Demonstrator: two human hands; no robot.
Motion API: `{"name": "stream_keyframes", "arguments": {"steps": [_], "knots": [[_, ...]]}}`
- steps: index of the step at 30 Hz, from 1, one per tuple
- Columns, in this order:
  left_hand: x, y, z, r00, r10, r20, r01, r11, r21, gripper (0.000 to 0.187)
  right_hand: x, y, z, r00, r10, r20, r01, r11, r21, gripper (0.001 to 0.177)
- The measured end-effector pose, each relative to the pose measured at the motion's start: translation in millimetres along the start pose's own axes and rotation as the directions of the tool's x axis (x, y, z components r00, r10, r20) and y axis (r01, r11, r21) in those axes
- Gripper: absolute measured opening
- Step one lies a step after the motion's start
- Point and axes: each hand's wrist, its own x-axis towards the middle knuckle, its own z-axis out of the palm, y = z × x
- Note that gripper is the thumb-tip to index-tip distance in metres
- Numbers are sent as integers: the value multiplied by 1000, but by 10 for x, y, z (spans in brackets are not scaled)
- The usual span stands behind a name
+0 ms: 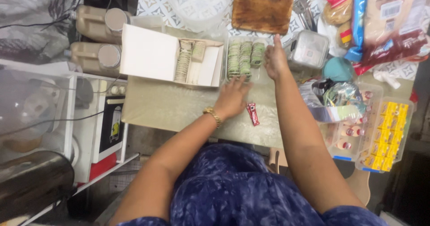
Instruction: The person repeatedly picks small green capsules from a white box and places them into a clear plastic container on the table. The person handles the capsules one at a time, arranging them in rows within the container.
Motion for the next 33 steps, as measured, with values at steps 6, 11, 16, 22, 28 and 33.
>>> {"name": "stream_keyframes", "arguments": {"steps": [6,11,16,22,28,33], "knots": [[90,41,86,986,-1,168,-22,990,136,76,-34,-84,288,995,101,-23,-102,994,-44,114],[83,-14,138,988,9,154,-32,989,147,76,-120,-169,421,998,56,42,-55,998,-27,114],[67,-5,90,991,23,134,-38,993,112,74,-297,-318,552,988,81,-134,-109,969,-222,103],[6,-303,-76,989,-45,-143,45,999,-3,83,-785,-452,1136,731,-670,128,516,420,-746,58],[-327,-881,-399,922,-315,-224,332,943,39,81,-943,-102,2118,800,-428,421,575,344,-742,36],[-648,-1075,-522,877,-420,-235,383,905,-186,81,-842,191,2352,705,-510,492,636,150,-757,31]]}}
